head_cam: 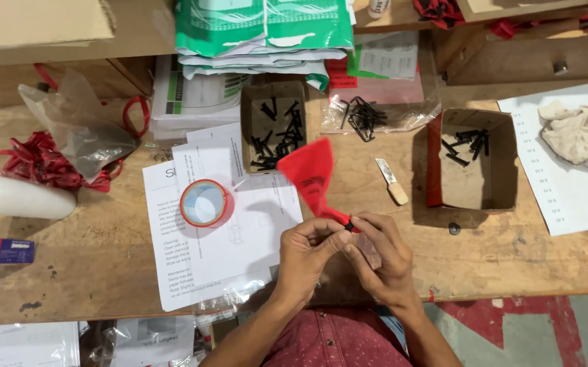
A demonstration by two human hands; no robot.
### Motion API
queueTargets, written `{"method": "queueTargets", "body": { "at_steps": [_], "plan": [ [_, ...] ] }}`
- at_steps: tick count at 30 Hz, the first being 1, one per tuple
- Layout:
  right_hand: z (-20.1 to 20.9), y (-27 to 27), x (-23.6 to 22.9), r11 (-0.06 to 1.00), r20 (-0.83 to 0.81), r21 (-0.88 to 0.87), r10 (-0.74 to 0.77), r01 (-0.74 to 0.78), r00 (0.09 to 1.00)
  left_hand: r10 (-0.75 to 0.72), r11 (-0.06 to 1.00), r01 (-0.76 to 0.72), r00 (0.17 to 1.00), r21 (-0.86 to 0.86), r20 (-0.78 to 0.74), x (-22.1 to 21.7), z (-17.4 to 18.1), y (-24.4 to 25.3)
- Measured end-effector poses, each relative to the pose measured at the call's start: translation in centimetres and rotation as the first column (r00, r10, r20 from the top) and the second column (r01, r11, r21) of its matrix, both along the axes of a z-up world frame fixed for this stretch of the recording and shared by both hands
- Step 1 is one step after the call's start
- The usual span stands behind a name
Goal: Sorting various screws, bolts, and allen keys into boxes and labeling them using hardware bags.
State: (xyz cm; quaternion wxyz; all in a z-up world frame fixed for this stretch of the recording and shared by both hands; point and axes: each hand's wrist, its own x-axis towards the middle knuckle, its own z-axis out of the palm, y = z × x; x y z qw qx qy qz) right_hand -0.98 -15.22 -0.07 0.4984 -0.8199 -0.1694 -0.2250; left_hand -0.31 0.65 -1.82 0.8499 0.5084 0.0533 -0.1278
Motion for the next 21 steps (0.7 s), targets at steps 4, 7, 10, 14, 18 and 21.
{"method": "queueTargets", "body": {
  "at_steps": [4,7,10,14,18,21],
  "plan": [
    [-2.8,-1.3,0.0,0.993,-0.102,0.112,0.053,-0.042,0.993,0.004,0.999,-0.008,0.997,0.051,0.074,0.2,0.3,-0.2],
    [-3.8,-2.2,0.1,0.845,-0.295,0.525,0.297,-0.106,0.908,-0.012,0.974,-0.028,0.984,0.224,0.177,0.0,-0.2,-0.1],
    [-5.1,-3.0,0.1,0.876,-0.34,0.48,0.225,-0.037,0.913,-0.098,0.908,-0.009,0.968,0.42,0.232,0.4,2.1,-0.2],
    [-6.0,-4.4,0.5,0.807,-0.339,0.582,0.124,0.104,0.933,-0.071,0.837,0.032,0.996,0.546,0.049,0.5,2.4,1.3],
    [-6.7,-4.2,1.8,0.659,-0.332,0.716,0.03,0.231,0.943,-0.08,0.632,-0.219,0.935,0.743,0.344,0.0,3.1,2.5],
    [-8.7,-4.0,2.0,0.709,-0.437,0.65,0.053,0.274,0.898,-0.17,0.515,-0.266,0.9,0.815,0.401,-0.3,3.3,2.4]
  ]
}}
